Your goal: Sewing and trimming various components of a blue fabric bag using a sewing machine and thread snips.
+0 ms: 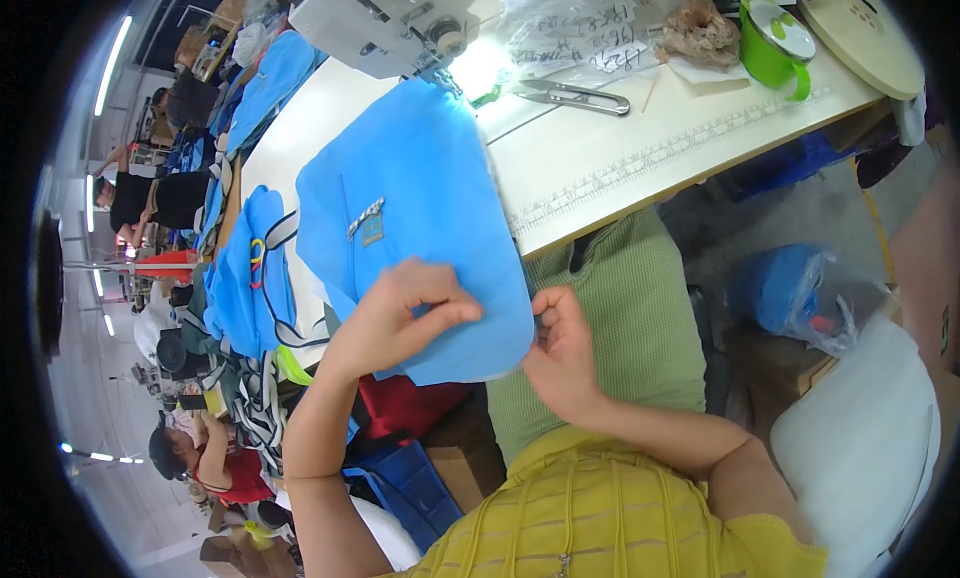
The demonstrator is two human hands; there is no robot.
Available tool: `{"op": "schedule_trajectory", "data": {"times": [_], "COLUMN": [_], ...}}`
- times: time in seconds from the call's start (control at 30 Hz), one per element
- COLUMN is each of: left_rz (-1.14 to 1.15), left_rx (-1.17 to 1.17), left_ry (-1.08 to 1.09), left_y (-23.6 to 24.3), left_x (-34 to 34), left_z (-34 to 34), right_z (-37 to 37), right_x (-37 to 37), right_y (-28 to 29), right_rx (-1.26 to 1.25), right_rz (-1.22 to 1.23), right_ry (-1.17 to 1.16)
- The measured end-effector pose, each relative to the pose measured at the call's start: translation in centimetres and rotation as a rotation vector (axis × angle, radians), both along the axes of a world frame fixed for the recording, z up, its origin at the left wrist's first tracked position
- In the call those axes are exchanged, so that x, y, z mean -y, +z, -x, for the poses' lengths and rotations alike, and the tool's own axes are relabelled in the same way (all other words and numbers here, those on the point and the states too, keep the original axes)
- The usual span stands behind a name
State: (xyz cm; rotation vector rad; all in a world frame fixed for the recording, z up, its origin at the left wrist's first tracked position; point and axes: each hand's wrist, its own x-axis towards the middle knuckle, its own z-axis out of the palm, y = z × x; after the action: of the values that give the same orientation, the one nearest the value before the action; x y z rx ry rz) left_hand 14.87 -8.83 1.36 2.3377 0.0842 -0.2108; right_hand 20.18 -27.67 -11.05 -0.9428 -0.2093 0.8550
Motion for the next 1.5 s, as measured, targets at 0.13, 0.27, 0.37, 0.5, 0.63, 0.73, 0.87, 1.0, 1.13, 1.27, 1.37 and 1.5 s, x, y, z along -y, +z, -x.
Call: {"op": "schedule_trajectory", "data": {"times": [0.13,0.27,0.37,0.5,0.63,0.73,0.87,1.0,1.13,1.27,1.37,1.5], "left_rz": [-0.086,-0.302,-0.436,-0.119,0.265,0.207,0.377,0.477,0.232,-0.398,-0.427,-0.381], "left_rx": [0.423,0.481,0.574,0.627,0.49,0.554,0.593,0.562,0.409,0.56,0.571,0.557], "left_ry": [0.366,0.411,0.385,0.496,0.706,0.715,0.808,0.894,0.672,0.307,0.313,0.354], "left_y": [-2.1,-5.0,-6.8,-7.4,-7.1,-7.0,-7.0,-5.7,-4.3,-4.6,-5.4,-6.0], "left_x": [-1.0,-3.5,-4.5,-4.7,-4.7,-5.0,-5.5,-6.2,-6.6,-7.3,-7.7,-7.9], "left_z": [-4.0,-6.7,-7.0,-6.6,-6.1,-6.0,-6.2,-6.2,-6.7,-8.5,-9.3,-8.9], "right_z": [-0.3,-0.8,-1.7,-4.5,-8.8,-10.2,-11.7,-13.5,-14.5,-14.6,-14.6,-14.4], "right_x": [0.1,0.4,0.2,-1.4,-2.1,-2.4,-3.4,-5.8,-7.6,-7.7,-7.6,-7.4], "right_y": [-0.2,-0.1,0.6,1.9,3.4,4.7,6.1,6.3,5.5,4.8,4.6,4.5], "right_rx": [0.054,0.163,0.302,0.696,1.128,1.338,1.539,1.671,1.846,1.875,1.835,1.847], "right_rz": [-0.051,0.039,0.084,0.049,-0.002,0.027,0.27,0.228,0.108,0.034,0.051,0.074], "right_ry": [-0.007,0.051,0.061,-0.047,0.059,0.037,0.132,0.083,0.191,0.28,0.28,0.231]}}
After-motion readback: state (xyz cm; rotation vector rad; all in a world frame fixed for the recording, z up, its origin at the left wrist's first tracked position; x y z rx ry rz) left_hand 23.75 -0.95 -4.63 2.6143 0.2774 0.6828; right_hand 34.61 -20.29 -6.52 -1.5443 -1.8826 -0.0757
